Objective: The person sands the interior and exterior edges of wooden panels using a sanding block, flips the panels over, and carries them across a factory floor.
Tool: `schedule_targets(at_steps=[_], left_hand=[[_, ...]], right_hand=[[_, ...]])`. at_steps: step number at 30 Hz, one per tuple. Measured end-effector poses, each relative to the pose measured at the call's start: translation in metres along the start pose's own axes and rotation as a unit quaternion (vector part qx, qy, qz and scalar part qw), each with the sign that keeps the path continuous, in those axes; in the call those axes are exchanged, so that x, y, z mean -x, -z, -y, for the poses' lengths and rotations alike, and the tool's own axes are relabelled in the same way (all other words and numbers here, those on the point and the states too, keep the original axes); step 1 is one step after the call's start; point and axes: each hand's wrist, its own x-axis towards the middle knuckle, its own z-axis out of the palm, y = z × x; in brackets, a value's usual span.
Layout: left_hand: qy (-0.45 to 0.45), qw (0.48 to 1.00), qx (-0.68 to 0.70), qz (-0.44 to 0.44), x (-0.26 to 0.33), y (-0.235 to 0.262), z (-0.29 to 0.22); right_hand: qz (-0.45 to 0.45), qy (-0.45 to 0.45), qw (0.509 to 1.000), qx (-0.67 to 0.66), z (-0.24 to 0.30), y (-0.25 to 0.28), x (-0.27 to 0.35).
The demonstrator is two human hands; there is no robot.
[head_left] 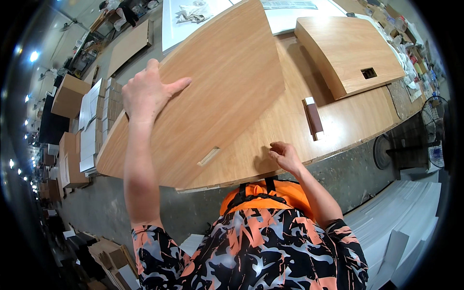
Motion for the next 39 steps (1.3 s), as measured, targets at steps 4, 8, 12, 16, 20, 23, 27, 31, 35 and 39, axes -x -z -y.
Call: schedule_targets(at_steps=[4, 8, 12, 16, 20, 23, 27, 31, 35, 39], left_hand=[[0.028, 0.998, 0.030, 0.046, -0.002, 0.002, -0.002], [0.009, 1.000, 0.017, 0.024, 0.000, 0.001, -0.002], [0.007, 1.000, -0.003, 0.017, 0.007, 0.007, -0.005], [0.005, 1.000, -0.005, 0.006, 0.014, 0.010, -0.007], [-0.001, 1.000, -0.007, 0.008, 0.016, 0.013, -0.015], [-0.004, 1.000, 0.003, -0.015, 0.019, 0.008, -0.015], [-0.003, 1.000, 0.014, -0.023, 0.023, 0.009, -0.010], [-0.012, 1.000, 0.003, -0.023, 0.022, 0.010, -0.011], [0.006, 1.000, -0.001, 0.020, 0.021, 0.018, -0.017], [-0.001, 1.000, 0.018, -0.012, 0.024, 0.013, -0.014]], right_hand=[[0.000, -0.011, 0.999, 0.030, -0.002, -0.001, 0.009], [-0.015, 0.020, 0.999, 0.026, -0.024, -0.010, 0.007], [0.002, 0.004, 1.000, 0.018, -0.014, -0.017, 0.010], [0.017, -0.005, 1.000, 0.025, -0.014, -0.023, 0.009], [-0.022, 0.031, 0.999, 0.004, -0.029, -0.026, 0.006], [-0.105, 0.015, 0.994, 0.008, -0.012, -0.016, 0.007], [-0.350, 0.205, 0.876, 0.262, -0.030, 0.021, -0.011], [-0.425, 0.105, 0.832, 0.342, -0.017, 0.060, -0.016], [-0.404, 0.111, 0.855, 0.305, -0.028, 0.070, -0.014], [-0.375, 0.154, 0.864, 0.299, -0.038, 0.050, -0.008]])
